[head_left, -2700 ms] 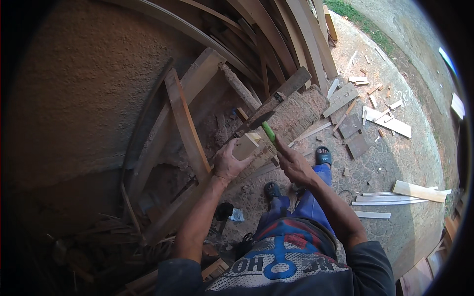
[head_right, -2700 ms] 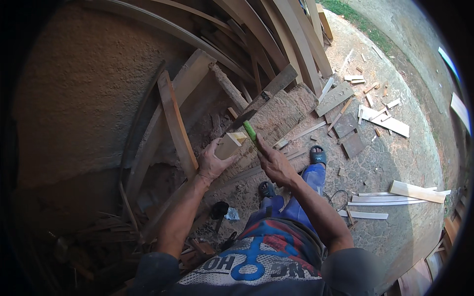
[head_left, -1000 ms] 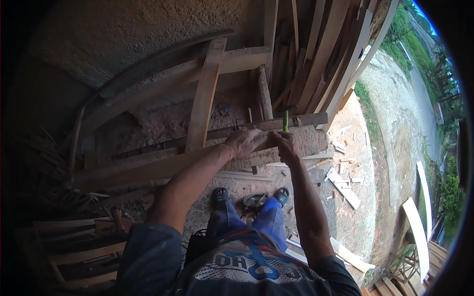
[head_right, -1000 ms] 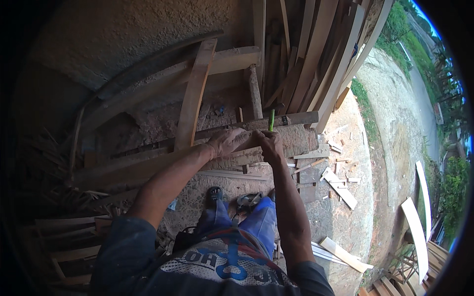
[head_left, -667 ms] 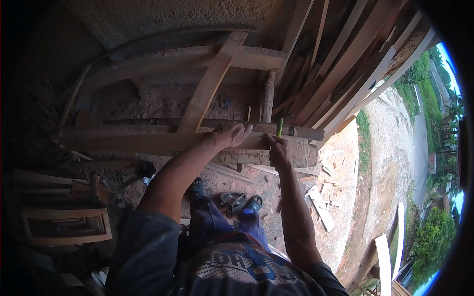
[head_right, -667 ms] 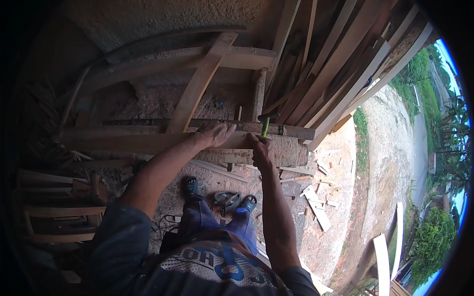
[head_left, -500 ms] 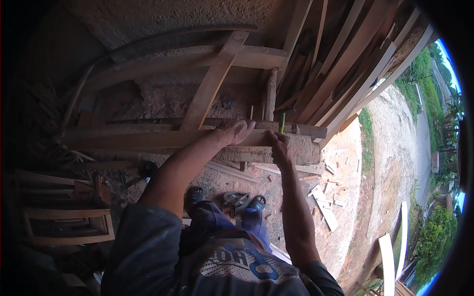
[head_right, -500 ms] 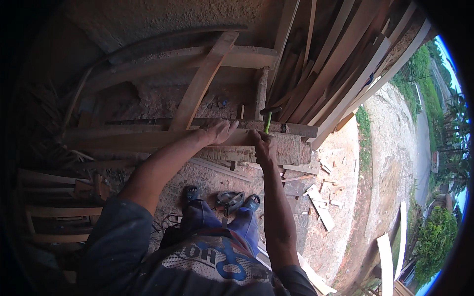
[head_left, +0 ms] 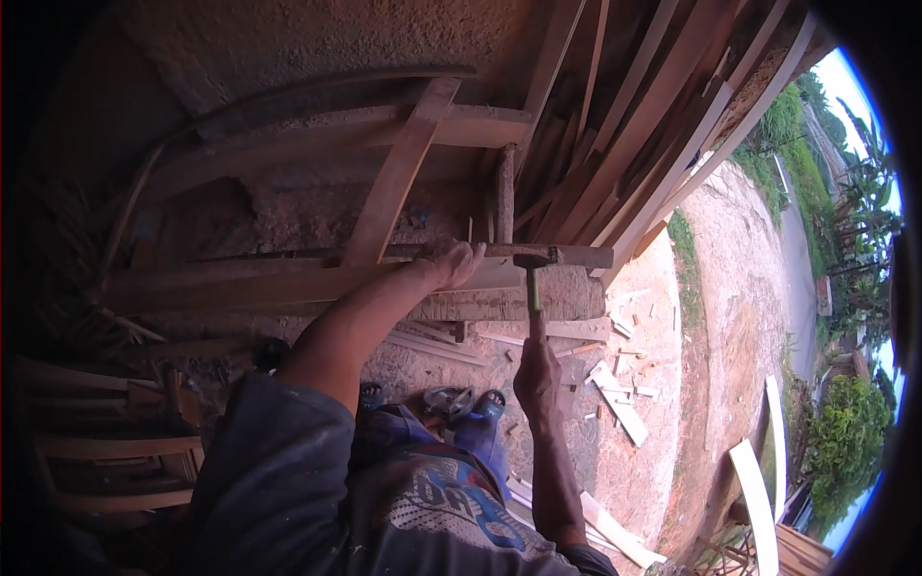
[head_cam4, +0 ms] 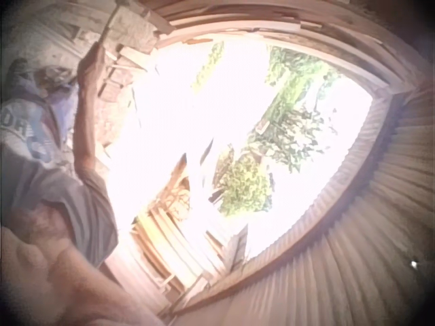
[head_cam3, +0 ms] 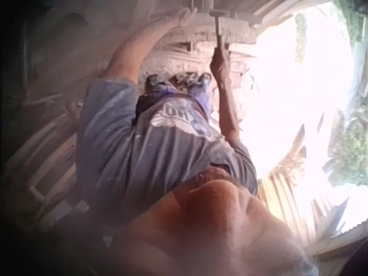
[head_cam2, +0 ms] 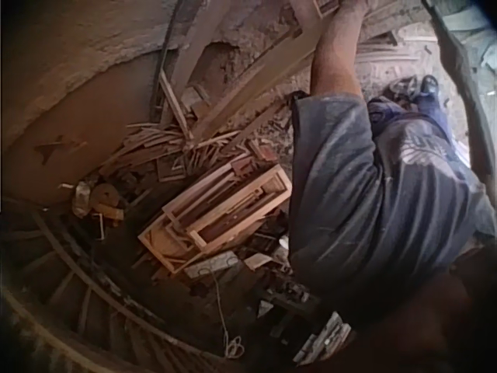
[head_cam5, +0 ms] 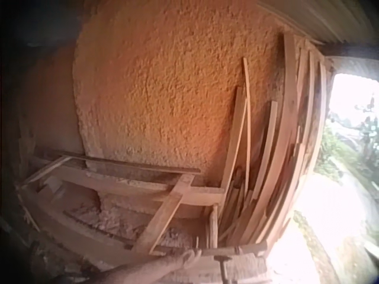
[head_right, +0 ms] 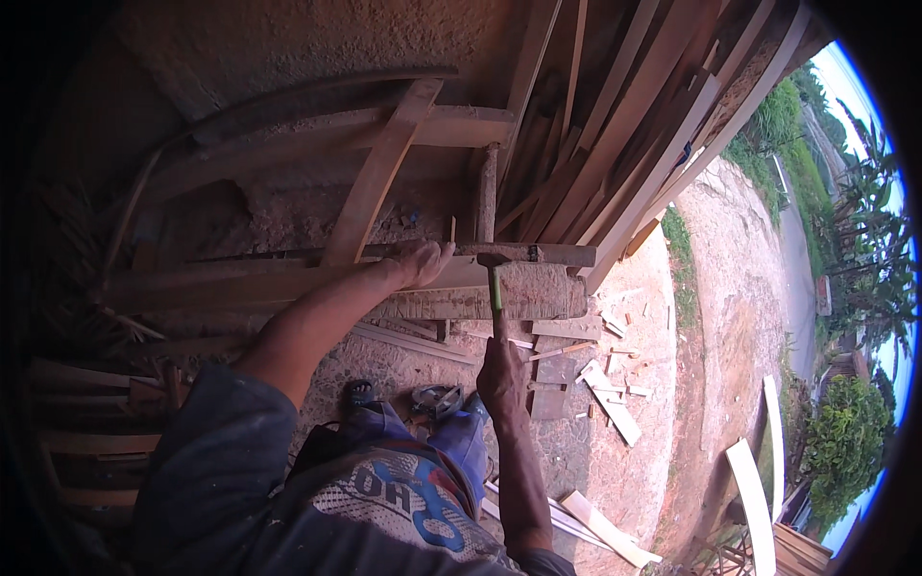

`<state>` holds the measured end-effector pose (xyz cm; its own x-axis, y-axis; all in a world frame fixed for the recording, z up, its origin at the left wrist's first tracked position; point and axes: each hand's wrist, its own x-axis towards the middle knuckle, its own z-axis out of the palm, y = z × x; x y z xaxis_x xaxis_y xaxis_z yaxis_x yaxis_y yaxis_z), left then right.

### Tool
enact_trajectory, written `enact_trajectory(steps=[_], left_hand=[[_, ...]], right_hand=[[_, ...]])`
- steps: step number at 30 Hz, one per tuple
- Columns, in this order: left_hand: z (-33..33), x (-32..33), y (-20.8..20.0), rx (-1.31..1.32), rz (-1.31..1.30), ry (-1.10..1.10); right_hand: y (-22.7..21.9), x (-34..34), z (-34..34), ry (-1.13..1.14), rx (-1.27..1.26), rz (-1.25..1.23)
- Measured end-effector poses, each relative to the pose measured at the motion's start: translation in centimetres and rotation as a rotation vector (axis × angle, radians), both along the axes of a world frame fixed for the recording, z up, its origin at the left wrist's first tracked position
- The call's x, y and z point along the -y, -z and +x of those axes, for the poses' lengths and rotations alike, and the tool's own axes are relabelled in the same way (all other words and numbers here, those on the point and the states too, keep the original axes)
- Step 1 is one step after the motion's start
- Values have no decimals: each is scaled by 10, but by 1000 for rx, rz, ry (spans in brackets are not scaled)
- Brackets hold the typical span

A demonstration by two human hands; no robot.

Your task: The person hammers nails into a wooden frame structure using a hammer. They repeatedly pick up small wooden blocks and nail them to the frame, occasionally walking to retrieve more materials from a cluttered workshop floor.

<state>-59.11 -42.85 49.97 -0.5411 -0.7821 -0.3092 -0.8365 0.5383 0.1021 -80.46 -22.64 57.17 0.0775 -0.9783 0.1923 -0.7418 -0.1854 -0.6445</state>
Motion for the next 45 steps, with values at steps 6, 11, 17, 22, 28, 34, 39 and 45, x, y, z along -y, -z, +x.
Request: enact_trajectory(steps=[6,11,17,22,28,34,39,45], left_hand=[[2,-11,-32,-26,108,-137],[-3,7,11,-57,138,-123],[-3,-6,0,78,-4,-27],[23,7,41,-38,-390,155],[6,-6,20,-45,-182,80],[6,-5,-4,-76,-78,5],[10,-7,1,-262,-28,-278],[-6,-7,-22,-121,81,-441]], right_hand=[[-16,-1,8,-3,-30,-199],[-5,28,5,-8,-106,108],[-137,-2,-12,-100,636,-430],[-23,19,0,8,-53,-115],[2,18,-10,96,39,189],[45,86,-14,71,453,135],[58,130,-11,128,756,601],[71,129,-10,-1,751,545]])
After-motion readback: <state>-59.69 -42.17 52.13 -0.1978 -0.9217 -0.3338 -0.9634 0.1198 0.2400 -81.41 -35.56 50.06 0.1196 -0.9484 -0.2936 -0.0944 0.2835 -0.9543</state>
